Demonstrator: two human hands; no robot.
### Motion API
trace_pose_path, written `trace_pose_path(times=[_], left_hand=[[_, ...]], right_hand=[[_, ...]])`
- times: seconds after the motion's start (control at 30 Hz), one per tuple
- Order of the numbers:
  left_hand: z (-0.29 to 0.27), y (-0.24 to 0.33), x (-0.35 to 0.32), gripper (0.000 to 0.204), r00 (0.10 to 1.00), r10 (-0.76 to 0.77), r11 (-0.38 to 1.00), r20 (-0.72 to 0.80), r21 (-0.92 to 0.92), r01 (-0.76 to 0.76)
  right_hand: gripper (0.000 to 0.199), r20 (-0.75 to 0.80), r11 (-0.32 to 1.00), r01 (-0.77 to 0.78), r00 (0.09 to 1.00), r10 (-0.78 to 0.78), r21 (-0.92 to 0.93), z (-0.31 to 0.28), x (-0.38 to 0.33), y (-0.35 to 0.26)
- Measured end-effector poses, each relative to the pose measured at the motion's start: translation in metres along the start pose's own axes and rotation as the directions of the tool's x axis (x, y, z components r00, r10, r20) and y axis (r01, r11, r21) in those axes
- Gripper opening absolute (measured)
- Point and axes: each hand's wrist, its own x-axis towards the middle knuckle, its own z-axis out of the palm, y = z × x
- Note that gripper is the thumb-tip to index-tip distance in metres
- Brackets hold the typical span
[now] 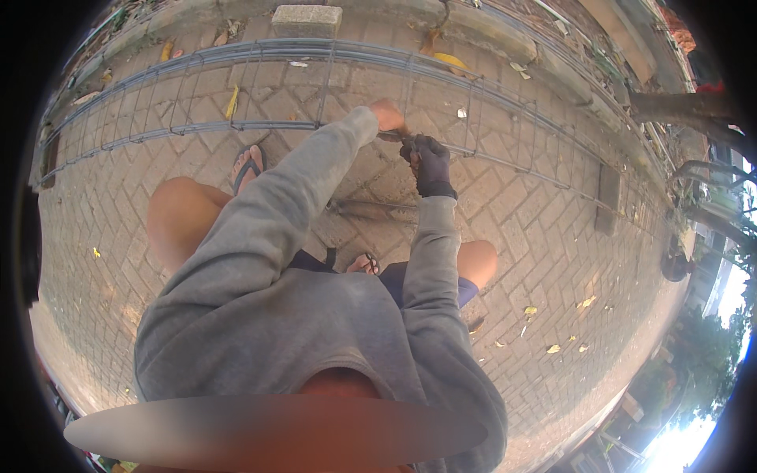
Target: The person uses pliers to twist wire ties and secure a wire mesh panel to a metal frame on a paved outdoor area. The person repeatedly positions the mesh, loops wire ties through the frame, and twists them to fasten the mesh in place.
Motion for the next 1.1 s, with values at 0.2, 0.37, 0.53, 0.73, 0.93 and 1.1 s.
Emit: trace_pose_path(times=[0.2, 0.37, 0.53, 0.73, 0.93, 1.1], left_hand=[[0.003, -0.001, -0.002, 0.035, 0.985, -0.154, 0.960, 0.082, -0.225, 0.168], [0.003, -0.003, 0.001, 0.029, 0.993, -0.091, 0.968, 0.076, -0.229, 0.106], [-0.002, -0.001, -0.014, 0.036, 0.995, -0.087, 0.912, 0.041, -0.398, 0.096], [-0.005, 0.006, -0.026, 0.039, 0.985, -0.171, 0.904, 0.014, -0.396, 0.162], [-0.009, 0.005, -0.016, 0.037, 0.989, -0.136, 0.935, 0.057, -0.323, 0.147], [-0.010, 0.007, -0.022, 0.033, 0.988, -0.135, 0.934, 0.072, -0.324, 0.151]], right_hand=[[0.030, 0.052, 0.931, -0.336, 0.942, 0.332, 0.142, 0.007, -0.015, 0.069], [0.057, -0.332, 0.845, -0.345, 0.919, 0.214, -0.408, 0.016, -0.036, 0.094], [0.069, 0.241, -0.450, 0.182, 0.968, -0.076, -0.874, 0.023, -0.061, 0.144], [0.062, 0.105, -0.500, 0.248, 0.949, 0.297, -0.830, 0.034, -0.049, 0.147], [0.049, -0.161, 0.021, -0.212, 0.802, 0.575, -0.977, 0.037, -0.068, 0.084], [0.042, -0.187, 0.170, -0.490, 0.597, 0.780, -0.855, 0.014, -0.101, 0.028]])
